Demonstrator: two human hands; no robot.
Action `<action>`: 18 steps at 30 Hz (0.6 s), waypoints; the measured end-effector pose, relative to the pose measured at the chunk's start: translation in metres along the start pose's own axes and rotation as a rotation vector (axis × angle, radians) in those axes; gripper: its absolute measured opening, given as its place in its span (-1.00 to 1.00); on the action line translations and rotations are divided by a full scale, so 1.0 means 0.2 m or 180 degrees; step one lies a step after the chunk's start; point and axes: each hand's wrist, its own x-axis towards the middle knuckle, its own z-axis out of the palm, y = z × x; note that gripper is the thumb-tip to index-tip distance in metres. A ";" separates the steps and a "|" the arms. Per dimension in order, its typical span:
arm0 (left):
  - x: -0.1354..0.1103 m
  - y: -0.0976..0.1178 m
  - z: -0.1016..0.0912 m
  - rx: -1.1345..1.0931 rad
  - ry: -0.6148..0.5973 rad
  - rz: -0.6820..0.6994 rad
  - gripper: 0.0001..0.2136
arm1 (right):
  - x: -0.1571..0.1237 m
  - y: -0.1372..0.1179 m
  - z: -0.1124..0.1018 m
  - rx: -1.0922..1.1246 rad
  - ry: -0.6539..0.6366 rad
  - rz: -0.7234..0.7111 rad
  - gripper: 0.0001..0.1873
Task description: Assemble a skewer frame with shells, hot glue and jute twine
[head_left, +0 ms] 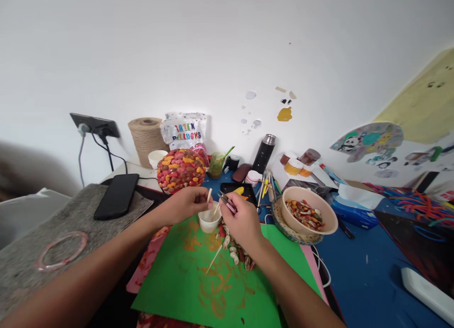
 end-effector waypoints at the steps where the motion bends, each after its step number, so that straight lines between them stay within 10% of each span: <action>1: 0.00 0.00 0.00 0.0056 0.0003 -0.0005 -0.69 | 0.00 0.01 0.01 -0.0017 -0.0024 0.0010 -0.82; 18: -0.06 0.11 -0.03 0.0085 -0.0099 -0.0229 -0.70 | -0.05 0.06 -0.01 -0.0139 -0.0192 0.0019 -0.85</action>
